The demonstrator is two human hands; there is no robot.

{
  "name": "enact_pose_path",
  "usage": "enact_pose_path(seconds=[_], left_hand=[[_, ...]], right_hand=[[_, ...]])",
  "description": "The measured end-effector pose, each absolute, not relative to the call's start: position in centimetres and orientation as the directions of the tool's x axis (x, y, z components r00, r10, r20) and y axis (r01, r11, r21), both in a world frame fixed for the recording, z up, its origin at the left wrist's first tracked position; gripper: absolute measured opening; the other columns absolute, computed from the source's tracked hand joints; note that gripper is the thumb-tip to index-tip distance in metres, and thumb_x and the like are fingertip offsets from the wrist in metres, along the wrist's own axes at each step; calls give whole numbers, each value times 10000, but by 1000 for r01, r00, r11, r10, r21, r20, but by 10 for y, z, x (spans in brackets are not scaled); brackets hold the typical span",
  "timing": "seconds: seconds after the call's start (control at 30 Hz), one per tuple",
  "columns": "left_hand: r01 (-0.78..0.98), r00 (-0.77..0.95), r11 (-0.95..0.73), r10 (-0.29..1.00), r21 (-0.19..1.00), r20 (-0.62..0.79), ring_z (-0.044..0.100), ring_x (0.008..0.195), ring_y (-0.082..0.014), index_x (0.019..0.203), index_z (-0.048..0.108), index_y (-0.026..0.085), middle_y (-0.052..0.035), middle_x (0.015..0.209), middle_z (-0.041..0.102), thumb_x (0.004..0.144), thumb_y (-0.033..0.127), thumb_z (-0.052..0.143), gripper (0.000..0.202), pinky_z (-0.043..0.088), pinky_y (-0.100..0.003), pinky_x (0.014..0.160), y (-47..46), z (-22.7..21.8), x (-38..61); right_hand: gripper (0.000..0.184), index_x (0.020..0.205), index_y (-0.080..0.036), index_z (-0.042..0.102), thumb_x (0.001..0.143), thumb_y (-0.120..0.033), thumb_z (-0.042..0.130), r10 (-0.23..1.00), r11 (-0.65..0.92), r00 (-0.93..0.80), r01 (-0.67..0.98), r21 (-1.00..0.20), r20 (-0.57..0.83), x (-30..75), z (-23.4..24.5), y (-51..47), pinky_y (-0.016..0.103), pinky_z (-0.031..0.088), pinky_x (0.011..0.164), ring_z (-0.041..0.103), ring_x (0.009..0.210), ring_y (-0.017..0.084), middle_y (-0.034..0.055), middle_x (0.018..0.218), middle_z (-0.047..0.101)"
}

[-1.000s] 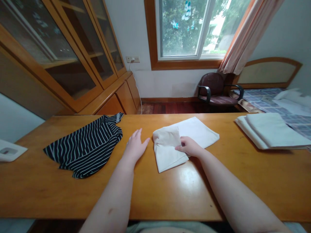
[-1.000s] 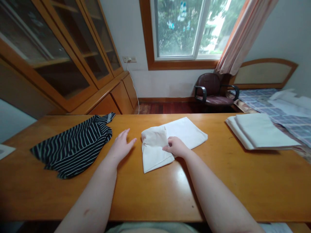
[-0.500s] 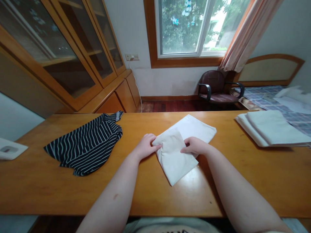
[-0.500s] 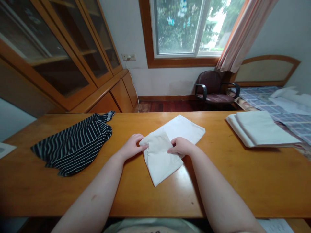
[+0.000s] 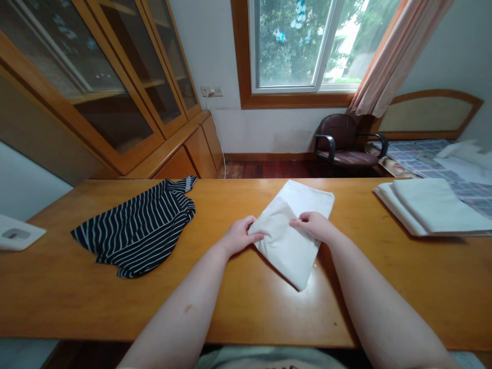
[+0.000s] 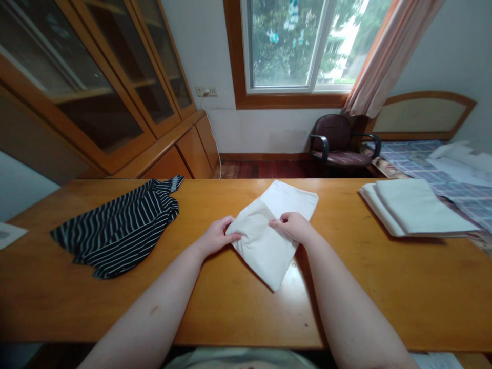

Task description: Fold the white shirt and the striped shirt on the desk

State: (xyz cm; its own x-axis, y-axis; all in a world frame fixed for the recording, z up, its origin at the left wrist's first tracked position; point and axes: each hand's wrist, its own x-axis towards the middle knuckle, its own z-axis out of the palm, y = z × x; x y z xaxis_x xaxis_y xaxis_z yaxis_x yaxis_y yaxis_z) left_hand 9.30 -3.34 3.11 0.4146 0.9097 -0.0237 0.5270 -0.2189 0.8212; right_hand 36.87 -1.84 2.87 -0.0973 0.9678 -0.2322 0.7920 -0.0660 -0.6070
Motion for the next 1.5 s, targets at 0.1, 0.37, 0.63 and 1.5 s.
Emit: enact_pose_path(seconds=[0.1,0.37,0.63,1.5], left_hand=[[576,402,-212,914,790,-48,525,694,-148,796,557,182,29,750,584,647,528,670,393,401,-235,605,-31,27,92],[417,508,-66,844,906,-172,582,764,-199,795,656,137,-30,780,638,777,568,511,455,448,-286,701,-25,24,77],[736,363,-181,919,653,-155,590,737,-209,626,635,180,-59,799,640,741,577,512,432,433,-287,686,-27,33,83],[773,579,-497,807,394,-119,112,1404,-246,1380,385,318,-15,1515,228,807,522,499,618,60,-483,1122,-53,37,113]], right_hand=[[411,582,-176,560,662,-574,620,953,-44,-141,810,-584,-268,372,26,-17,235,266,466,418,509,103,-27,531,475],[360,619,-183,587,686,-535,610,975,-35,-98,818,-574,-199,372,23,-12,230,292,489,447,555,112,-22,575,519],[344,654,-195,620,724,-531,591,989,-49,-27,862,-505,-142,370,20,-12,244,308,521,497,596,137,2,623,592],[501,711,-171,607,872,-552,323,965,-90,245,635,-767,90,381,14,-7,256,380,598,564,646,170,56,695,636]])
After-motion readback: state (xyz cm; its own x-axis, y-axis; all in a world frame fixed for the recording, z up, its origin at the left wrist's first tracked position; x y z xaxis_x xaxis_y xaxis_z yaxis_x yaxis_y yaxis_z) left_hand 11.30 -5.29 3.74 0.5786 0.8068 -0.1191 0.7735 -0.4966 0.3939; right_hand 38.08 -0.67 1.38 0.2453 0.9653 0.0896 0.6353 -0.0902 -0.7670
